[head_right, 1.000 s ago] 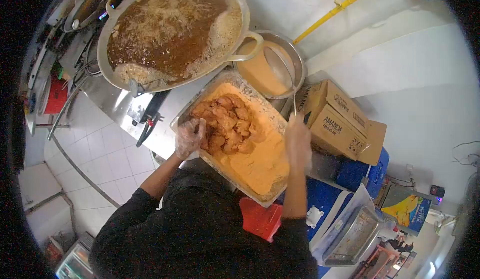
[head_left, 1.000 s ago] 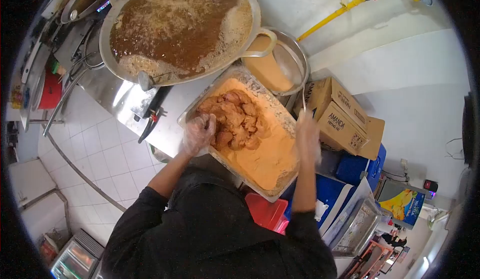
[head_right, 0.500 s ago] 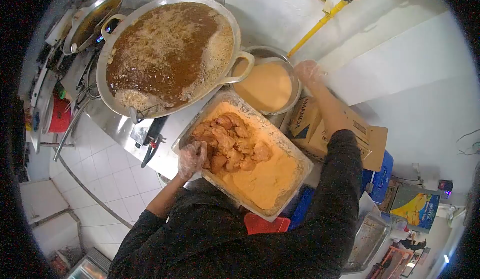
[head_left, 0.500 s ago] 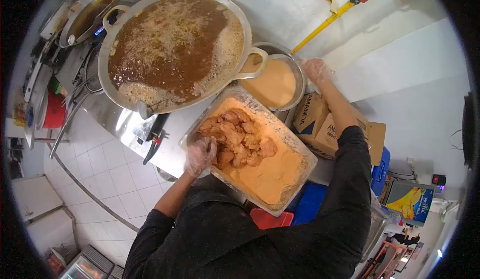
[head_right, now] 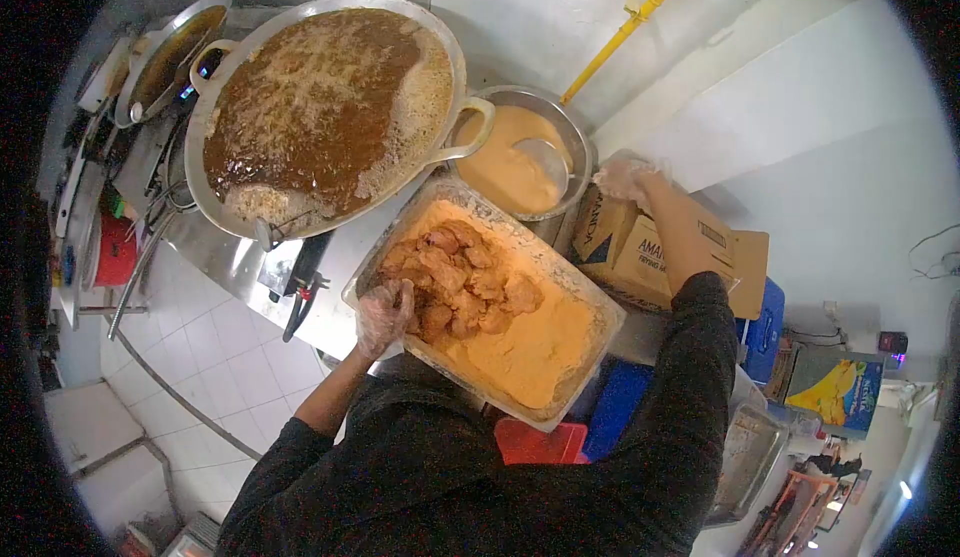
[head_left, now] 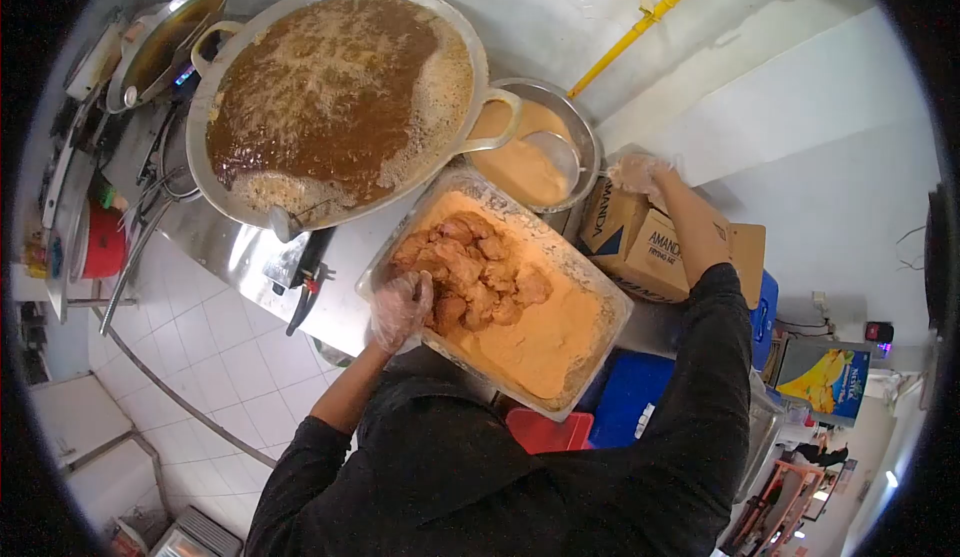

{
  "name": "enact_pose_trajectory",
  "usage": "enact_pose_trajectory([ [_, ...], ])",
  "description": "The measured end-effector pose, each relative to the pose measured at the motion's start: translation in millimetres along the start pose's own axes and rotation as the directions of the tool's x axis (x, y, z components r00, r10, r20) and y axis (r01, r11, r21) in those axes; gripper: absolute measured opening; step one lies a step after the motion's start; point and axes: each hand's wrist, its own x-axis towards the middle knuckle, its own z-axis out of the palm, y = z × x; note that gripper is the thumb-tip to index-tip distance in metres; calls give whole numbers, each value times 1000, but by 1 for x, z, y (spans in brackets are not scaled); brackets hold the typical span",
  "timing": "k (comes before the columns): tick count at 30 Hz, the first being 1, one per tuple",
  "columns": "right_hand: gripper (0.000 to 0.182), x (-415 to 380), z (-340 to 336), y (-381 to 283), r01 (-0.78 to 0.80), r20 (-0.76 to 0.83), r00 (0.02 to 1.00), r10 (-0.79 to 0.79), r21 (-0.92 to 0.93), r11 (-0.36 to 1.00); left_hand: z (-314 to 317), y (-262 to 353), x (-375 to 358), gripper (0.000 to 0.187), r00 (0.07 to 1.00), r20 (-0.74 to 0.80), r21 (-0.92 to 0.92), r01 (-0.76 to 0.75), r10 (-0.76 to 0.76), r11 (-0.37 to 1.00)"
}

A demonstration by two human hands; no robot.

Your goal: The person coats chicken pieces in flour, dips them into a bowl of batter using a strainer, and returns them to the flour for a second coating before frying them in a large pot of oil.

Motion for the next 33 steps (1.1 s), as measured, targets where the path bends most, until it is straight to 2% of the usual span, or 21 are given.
enact_pose_trajectory([
  [3, 32, -15, 1, -33, -187, 296, 953, 62, 415, 891, 2, -12, -5, 30, 995, 57, 32, -89, 87, 996],
  [4, 34, -19, 5, -36, -266, 392, 919, 48, 526, 808, -2, -7, -4, 30, 998, 52, 6, -40, 40, 999],
  [6, 33, -4, 39, -33, -202, 372, 914, -162, 764, 612, -7, 10, 2, 30, 998, 40, -49, 58, -56, 997],
  [7, 32, 1, 54, -31, -176, 337, 904, -263, 855, 488, -6, 9, 2, 30, 998, 37, -24, 44, -43, 999],
  [9, 28, -11, 55, -70, -292, 356, 930, -91, 866, 406, -3, 5, 0, 30, 999, 29, 26, 20, -21, 999],
  [11, 26, -12, 56, -102, -339, 357, 934, 4, 884, 321, -3, 4, 0, 30, 1000, 27, -12, 9, -8, 1000],
  [13, 25, -5, 60, -117, -325, 330, 944, 21, 913, 246, -5, 7, 0, 29, 1000, 27, -22, 15, -14, 1000],
  [16, 26, 0, 68, -133, -245, 230, 968, 95, 947, 207, -6, 9, 2, 25, 999, 36, 15, 6, -6, 1000],
  [18, 27, 3, 80, -132, -167, 157, 986, 64, 960, 223, 2, -6, -2, 21, 999, 39, 64, -40, 38, 997],
  [21, 27, 13, 87, -134, -175, 159, 980, 122, 976, 128, 2, -5, -3, 13, 996, 23, 81, -93, 92, 992],
  [23, 29, 49, 129, -120, -73, 69, 993, 94, 997, 39, -2, 1, -2, 11, 991, 65, 150, -122, 113, 981],
  [24, 35, 50, 135, -121, -34, 24, 993, 113, 996, 83, -4, 3, -1, 10, 988, 89, 185, -138, 123, 973],
  [27, 40, 42, 141, -139, -14, 16, 982, 188, 1000, -12, 0, -7, -5, 12, 969, 62, 141, -244, 238, 959],
  [30, 43, -3, 117, -160, -57, 69, 975, 211, 996, -64, -2, 1, -2, 14, 996, 55, 151, -76, 69, 986],
  [33, 43, -33, 113, -164, -34, 51, 968, 246, 997, -73, 1, -2, -3, 16, 996, 49, 113, -80, 75, 990],
])
